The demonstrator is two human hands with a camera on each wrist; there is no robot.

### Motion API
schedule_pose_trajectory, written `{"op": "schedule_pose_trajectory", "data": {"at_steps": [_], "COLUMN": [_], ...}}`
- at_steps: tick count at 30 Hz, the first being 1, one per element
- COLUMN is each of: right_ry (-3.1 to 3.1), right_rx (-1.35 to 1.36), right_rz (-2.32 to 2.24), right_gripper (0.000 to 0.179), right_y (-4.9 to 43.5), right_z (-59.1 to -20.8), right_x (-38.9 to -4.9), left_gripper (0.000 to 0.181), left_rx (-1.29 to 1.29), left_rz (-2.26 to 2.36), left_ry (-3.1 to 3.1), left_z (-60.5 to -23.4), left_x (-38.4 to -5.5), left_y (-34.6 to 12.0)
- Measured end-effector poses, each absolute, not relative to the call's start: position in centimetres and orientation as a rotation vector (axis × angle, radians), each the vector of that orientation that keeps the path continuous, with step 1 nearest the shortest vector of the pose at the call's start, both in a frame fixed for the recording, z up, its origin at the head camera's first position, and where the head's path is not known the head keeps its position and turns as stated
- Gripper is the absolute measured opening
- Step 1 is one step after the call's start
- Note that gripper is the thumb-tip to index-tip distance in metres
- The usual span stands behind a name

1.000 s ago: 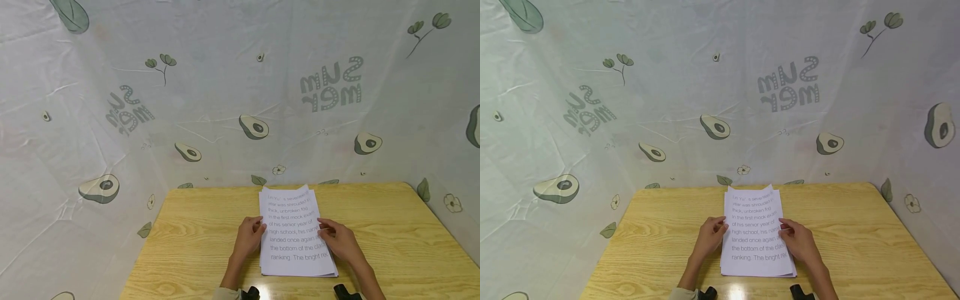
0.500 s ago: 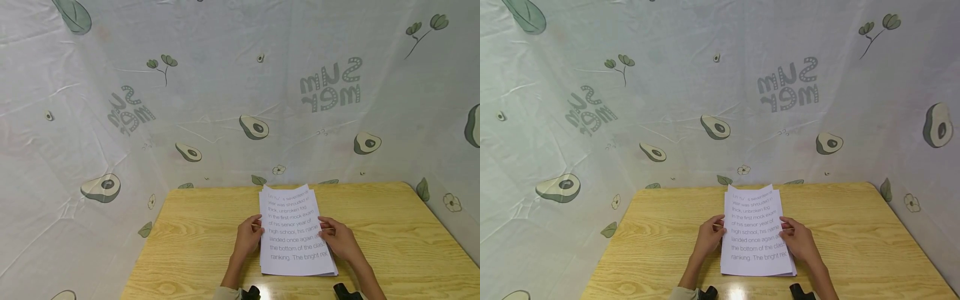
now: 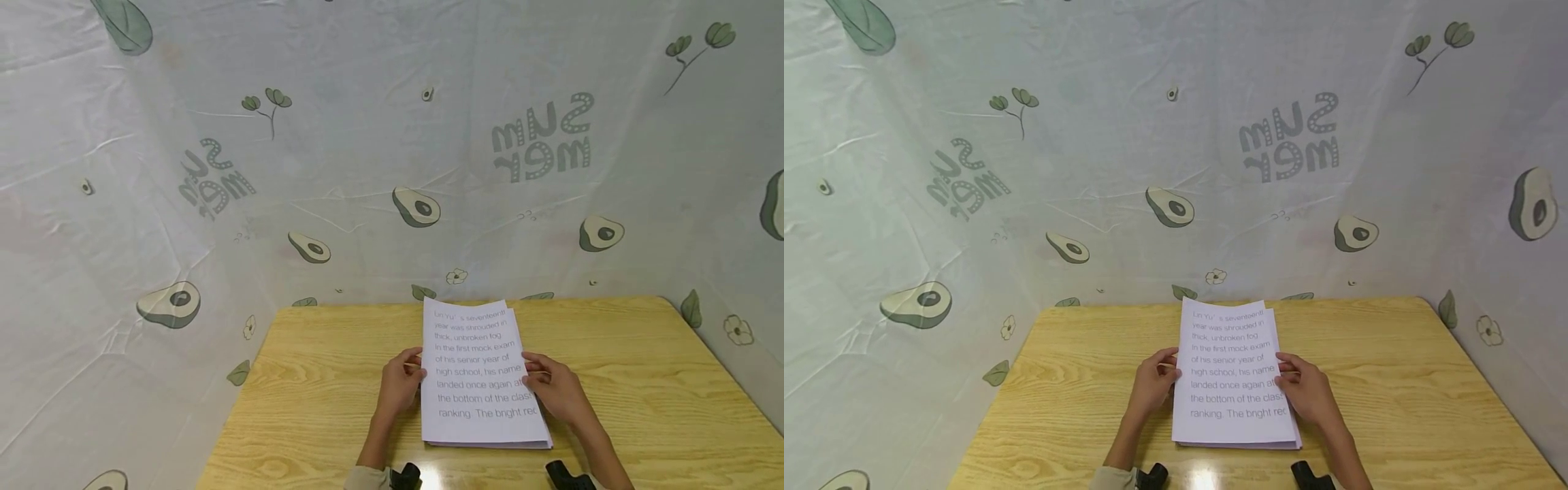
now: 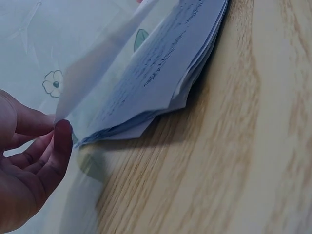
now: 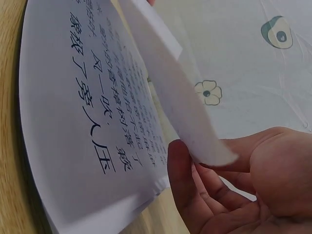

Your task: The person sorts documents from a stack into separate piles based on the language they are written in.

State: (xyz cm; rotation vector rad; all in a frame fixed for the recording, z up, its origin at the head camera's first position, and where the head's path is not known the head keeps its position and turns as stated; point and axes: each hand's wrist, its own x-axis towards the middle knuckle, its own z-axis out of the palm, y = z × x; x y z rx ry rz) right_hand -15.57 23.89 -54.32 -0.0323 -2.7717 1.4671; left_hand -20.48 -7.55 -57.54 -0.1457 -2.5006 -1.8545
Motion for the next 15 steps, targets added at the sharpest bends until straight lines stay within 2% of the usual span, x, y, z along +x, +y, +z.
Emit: {"op": "schedule_pose_trajectory", "data": {"at_steps": [15], "right_ry": [-2.774], "right_rx": [-0.062], "right_rz": [1.624], "right_gripper": [0.055], "right_y": [23.1], "right_z": [-54.6], "right_x": [-15.9], "left_gripper": [0.045], "left_rx": [-0.089], "left_rz": [-1.942], "left_ry": [-2.456], "left_z": [-57.6], "left_x": [-20.3], "left_y": [-9.2]}}
